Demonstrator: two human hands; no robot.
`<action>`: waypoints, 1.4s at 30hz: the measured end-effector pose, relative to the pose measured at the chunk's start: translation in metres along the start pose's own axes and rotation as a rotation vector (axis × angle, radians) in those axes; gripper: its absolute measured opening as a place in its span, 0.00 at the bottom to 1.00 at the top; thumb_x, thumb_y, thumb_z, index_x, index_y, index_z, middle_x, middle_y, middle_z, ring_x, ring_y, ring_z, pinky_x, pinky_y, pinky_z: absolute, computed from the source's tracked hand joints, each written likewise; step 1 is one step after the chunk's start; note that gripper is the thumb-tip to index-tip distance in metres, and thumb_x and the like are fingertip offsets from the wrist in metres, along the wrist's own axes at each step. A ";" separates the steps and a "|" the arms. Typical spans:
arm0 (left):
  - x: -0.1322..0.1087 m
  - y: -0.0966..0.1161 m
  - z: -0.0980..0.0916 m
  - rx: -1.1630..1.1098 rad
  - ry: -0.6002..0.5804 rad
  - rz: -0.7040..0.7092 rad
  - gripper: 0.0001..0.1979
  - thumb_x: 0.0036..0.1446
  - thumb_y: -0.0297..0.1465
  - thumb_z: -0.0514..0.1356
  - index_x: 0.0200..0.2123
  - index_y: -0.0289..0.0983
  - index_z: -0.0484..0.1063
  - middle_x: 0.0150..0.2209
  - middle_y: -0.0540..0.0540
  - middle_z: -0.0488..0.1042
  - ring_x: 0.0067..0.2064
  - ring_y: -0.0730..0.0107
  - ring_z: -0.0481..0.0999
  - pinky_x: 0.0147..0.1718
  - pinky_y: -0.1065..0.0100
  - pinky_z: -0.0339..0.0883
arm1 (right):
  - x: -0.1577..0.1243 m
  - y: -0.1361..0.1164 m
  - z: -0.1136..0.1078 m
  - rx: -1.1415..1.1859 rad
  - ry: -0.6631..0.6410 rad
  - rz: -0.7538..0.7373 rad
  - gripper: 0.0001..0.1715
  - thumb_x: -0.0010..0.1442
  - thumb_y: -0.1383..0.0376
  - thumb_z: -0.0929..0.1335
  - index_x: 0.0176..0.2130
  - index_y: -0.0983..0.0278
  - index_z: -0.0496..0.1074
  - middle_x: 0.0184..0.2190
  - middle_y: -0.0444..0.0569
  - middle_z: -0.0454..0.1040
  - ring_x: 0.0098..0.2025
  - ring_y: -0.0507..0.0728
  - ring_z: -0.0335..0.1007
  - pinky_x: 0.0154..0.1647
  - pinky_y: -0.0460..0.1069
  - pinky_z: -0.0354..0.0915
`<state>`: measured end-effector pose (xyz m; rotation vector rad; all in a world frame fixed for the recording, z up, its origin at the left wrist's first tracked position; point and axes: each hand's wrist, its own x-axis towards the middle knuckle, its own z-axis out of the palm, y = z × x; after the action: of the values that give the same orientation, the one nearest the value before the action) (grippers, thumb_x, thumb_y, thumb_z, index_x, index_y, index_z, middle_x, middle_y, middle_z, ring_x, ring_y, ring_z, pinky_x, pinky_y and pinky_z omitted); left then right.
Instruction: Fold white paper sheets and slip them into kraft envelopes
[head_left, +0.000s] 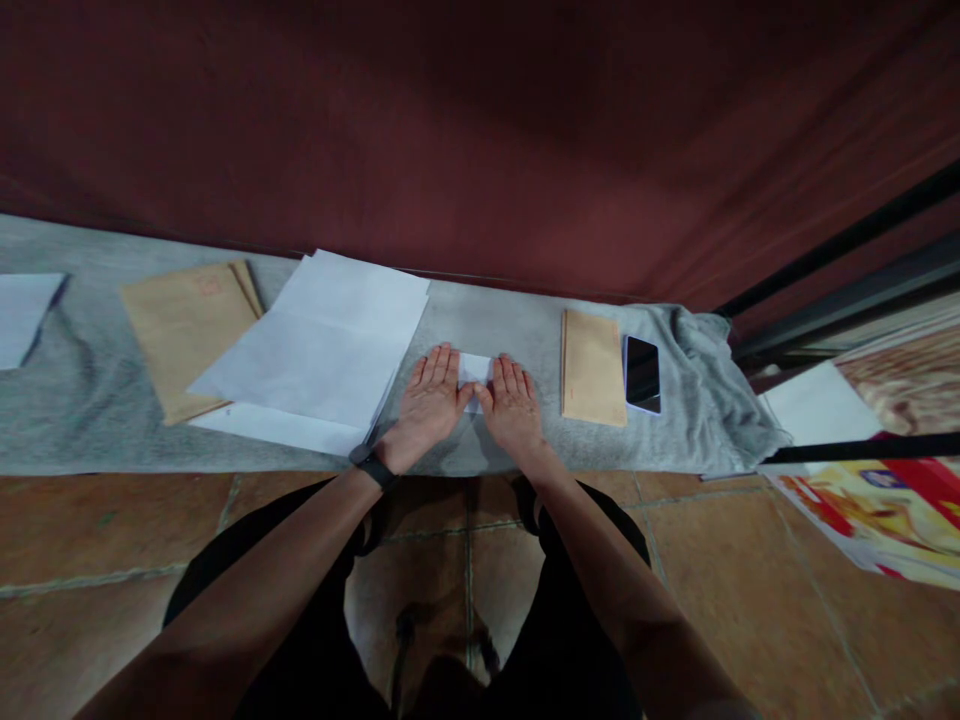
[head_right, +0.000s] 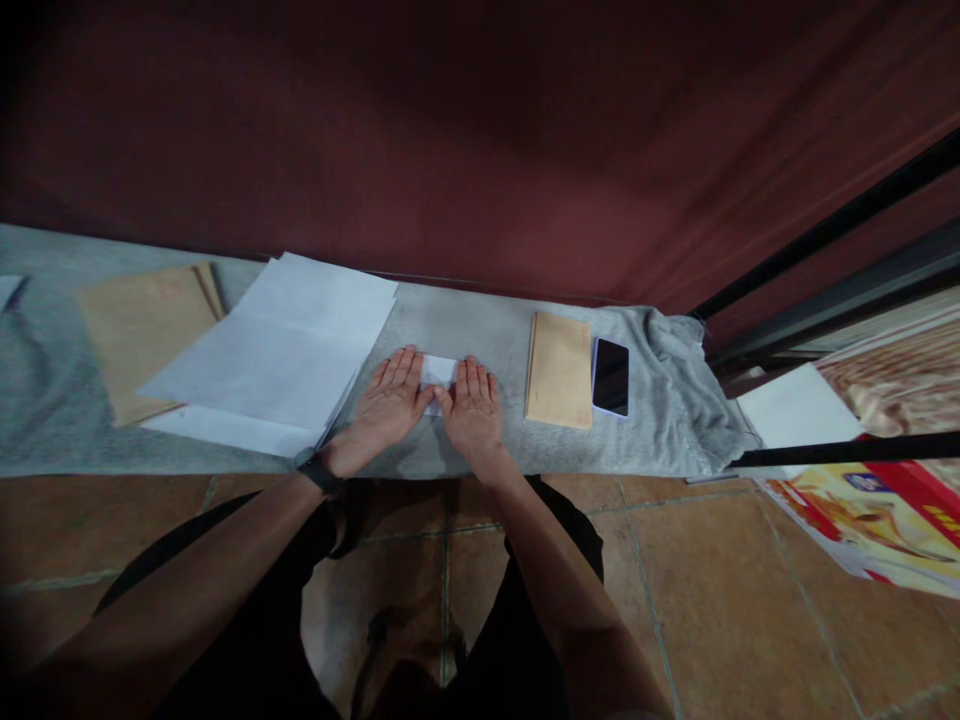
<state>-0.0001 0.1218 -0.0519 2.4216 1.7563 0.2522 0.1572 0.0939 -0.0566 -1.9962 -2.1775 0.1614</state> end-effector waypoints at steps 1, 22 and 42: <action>0.000 0.000 -0.001 0.003 -0.002 0.000 0.35 0.72 0.41 0.43 0.73 0.23 0.53 0.75 0.31 0.51 0.77 0.52 0.48 0.73 0.51 0.46 | 0.000 0.000 0.000 0.002 0.006 0.004 0.40 0.77 0.50 0.52 0.74 0.75 0.52 0.75 0.62 0.51 0.77 0.65 0.45 0.76 0.62 0.45; -0.001 -0.002 0.001 -0.022 0.051 -0.047 0.37 0.72 0.45 0.41 0.72 0.21 0.52 0.74 0.27 0.52 0.76 0.47 0.51 0.72 0.48 0.49 | -0.004 0.002 0.002 0.013 0.058 0.057 0.43 0.76 0.49 0.53 0.73 0.79 0.53 0.74 0.68 0.51 0.77 0.68 0.48 0.75 0.64 0.50; -0.002 0.011 -0.002 -0.103 -0.056 0.228 0.31 0.70 0.30 0.40 0.73 0.26 0.52 0.75 0.34 0.53 0.77 0.57 0.45 0.74 0.52 0.46 | 0.000 -0.009 -0.006 0.130 0.035 -0.080 0.35 0.78 0.56 0.49 0.73 0.70 0.56 0.75 0.55 0.55 0.77 0.61 0.47 0.77 0.62 0.48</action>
<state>0.0091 0.1165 -0.0481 2.5268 1.4079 0.2879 0.1495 0.0924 -0.0491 -1.8268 -2.1623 0.2483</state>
